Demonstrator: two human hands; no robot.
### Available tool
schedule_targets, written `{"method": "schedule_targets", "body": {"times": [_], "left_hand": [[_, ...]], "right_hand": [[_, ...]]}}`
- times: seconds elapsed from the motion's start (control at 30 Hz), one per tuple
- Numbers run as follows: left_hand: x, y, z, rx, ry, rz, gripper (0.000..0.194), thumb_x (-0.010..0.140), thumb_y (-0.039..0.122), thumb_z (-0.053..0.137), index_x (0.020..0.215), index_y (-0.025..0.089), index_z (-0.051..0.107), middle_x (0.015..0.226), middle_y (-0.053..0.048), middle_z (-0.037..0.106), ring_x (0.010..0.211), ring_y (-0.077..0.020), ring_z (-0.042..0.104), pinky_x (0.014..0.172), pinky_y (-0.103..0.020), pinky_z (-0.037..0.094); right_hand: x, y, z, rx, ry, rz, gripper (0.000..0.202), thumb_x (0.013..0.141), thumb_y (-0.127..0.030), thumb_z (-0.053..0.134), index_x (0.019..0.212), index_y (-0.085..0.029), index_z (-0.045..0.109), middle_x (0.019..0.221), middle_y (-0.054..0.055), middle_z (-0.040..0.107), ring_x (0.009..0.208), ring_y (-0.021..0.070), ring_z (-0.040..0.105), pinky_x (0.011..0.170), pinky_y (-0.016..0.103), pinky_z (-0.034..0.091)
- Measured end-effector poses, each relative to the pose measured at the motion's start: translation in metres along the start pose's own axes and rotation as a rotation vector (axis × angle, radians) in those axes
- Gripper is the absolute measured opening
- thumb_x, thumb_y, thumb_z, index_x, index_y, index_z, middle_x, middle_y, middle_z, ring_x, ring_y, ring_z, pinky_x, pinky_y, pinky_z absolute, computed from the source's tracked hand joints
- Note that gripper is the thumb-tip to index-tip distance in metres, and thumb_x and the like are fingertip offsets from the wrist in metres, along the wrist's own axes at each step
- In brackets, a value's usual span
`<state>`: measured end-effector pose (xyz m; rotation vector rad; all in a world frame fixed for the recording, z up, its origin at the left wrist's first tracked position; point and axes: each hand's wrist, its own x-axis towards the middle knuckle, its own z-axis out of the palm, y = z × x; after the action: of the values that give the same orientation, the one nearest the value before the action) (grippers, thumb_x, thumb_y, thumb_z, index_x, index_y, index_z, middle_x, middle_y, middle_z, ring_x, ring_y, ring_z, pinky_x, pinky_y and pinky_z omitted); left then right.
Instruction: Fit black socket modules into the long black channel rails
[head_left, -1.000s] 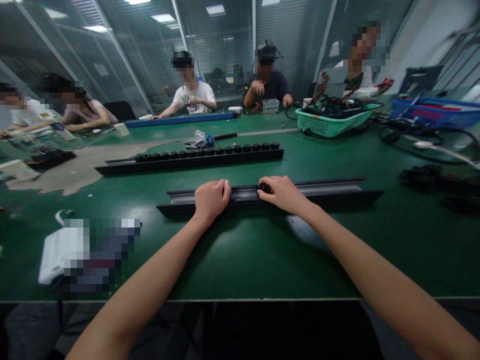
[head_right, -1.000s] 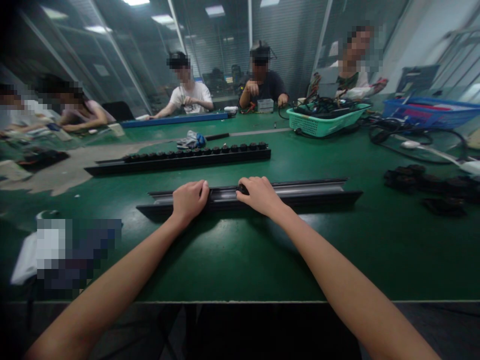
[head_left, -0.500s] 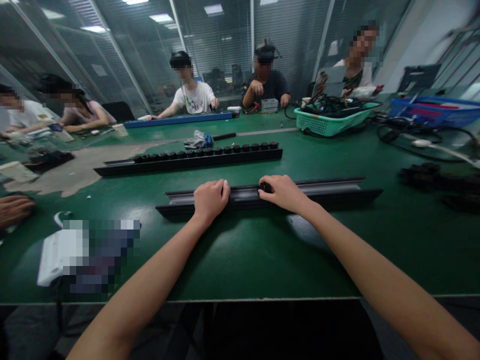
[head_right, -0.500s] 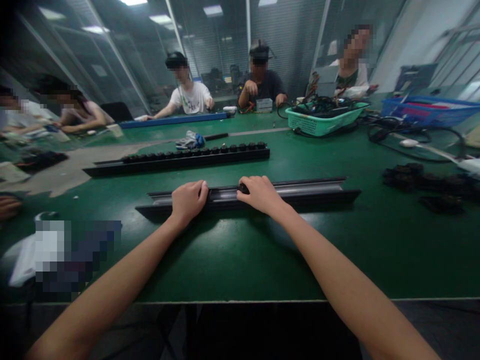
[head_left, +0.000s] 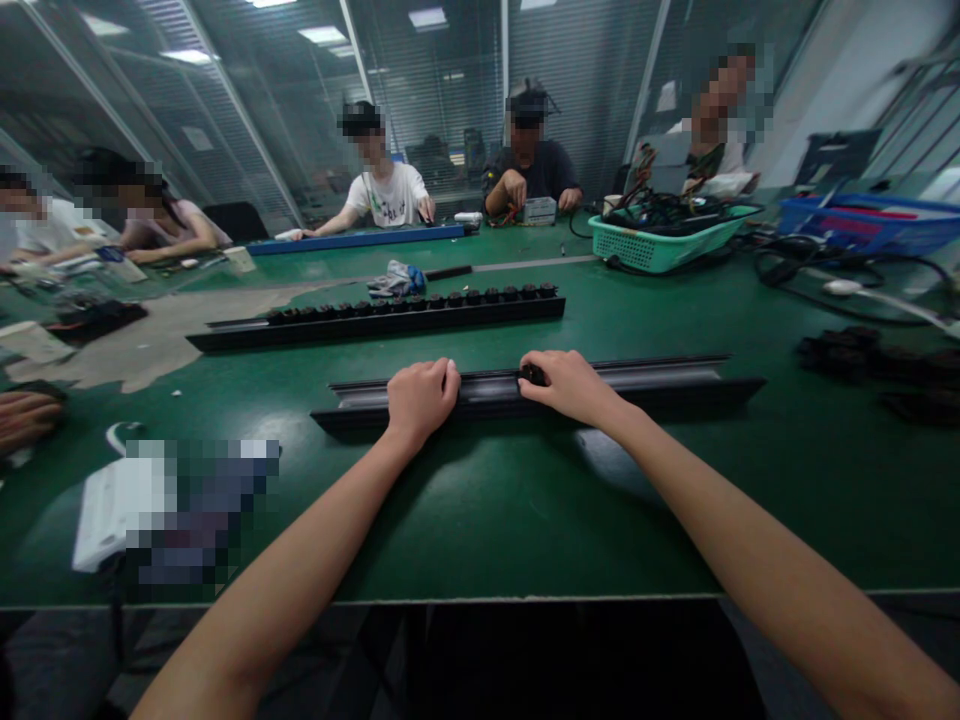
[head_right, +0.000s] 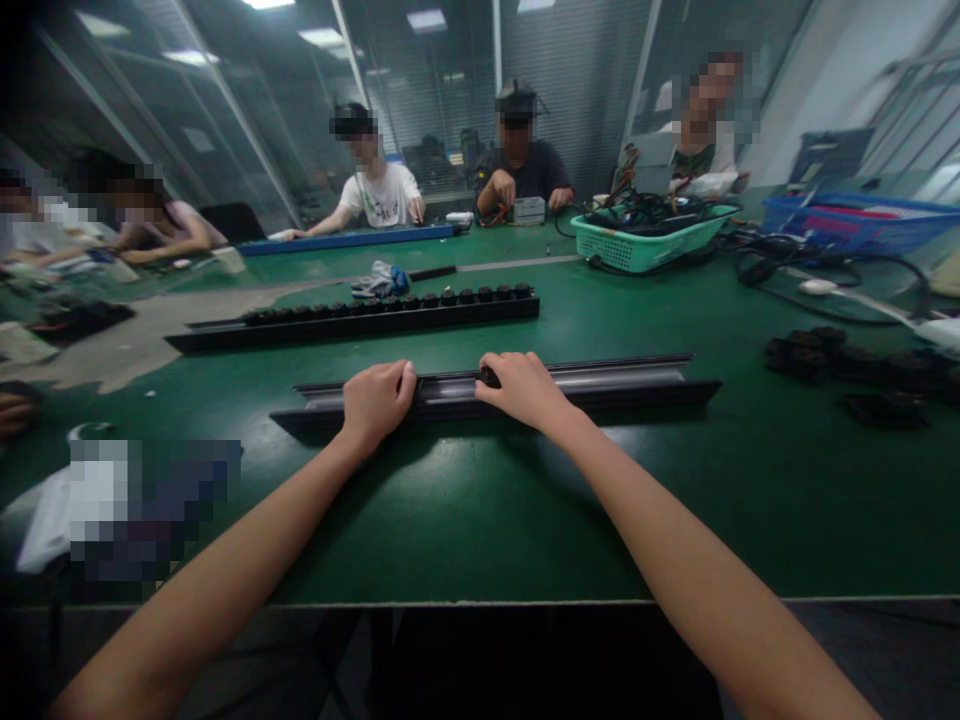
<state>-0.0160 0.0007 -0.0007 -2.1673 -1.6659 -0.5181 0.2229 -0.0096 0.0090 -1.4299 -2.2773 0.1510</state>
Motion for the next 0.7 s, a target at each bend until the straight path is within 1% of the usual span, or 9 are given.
{"method": "schedule_targets", "body": {"times": [0.23, 0.5, 0.7], "left_hand": [[0.0, 0.0003, -0.0006, -0.016, 0.011, 0.004, 0.045, 0.102, 0.039, 0.029, 0.078, 0.02, 0.063, 0.081, -0.007, 0.071, 0.073, -0.0207, 0.063, 0.06, -0.032, 0.029], [-0.0001, -0.0004, 0.0004, -0.012, 0.007, 0.0, 0.045, 0.102, 0.038, 0.029, 0.08, 0.02, 0.064, 0.082, -0.007, 0.071, 0.075, -0.0216, 0.063, 0.062, -0.032, 0.031], [0.0, 0.0002, -0.0007, -0.012, -0.004, -0.006, 0.046, 0.102, 0.039, 0.029, 0.081, 0.02, 0.066, 0.082, -0.008, 0.071, 0.075, -0.0216, 0.063, 0.063, -0.032, 0.032]], "right_hand": [[0.0006, 0.0009, -0.0017, -0.011, -0.009, 0.007, 0.026, 0.09, -0.035, 0.055, 0.104, -0.018, 0.067, 0.089, 0.007, 0.068, 0.076, 0.0184, 0.058, 0.071, 0.03, 0.037], [-0.0006, 0.0004, -0.0029, -0.039, -0.004, 0.006, 0.028, 0.09, -0.036, 0.052, 0.104, -0.017, 0.067, 0.092, 0.009, 0.07, 0.082, 0.0204, 0.061, 0.075, 0.03, 0.039], [-0.0009, 0.0021, -0.0062, -0.046, -0.025, 0.031, 0.026, 0.089, -0.035, 0.053, 0.102, -0.018, 0.067, 0.094, 0.009, 0.071, 0.085, 0.0217, 0.062, 0.076, 0.031, 0.04]]}}
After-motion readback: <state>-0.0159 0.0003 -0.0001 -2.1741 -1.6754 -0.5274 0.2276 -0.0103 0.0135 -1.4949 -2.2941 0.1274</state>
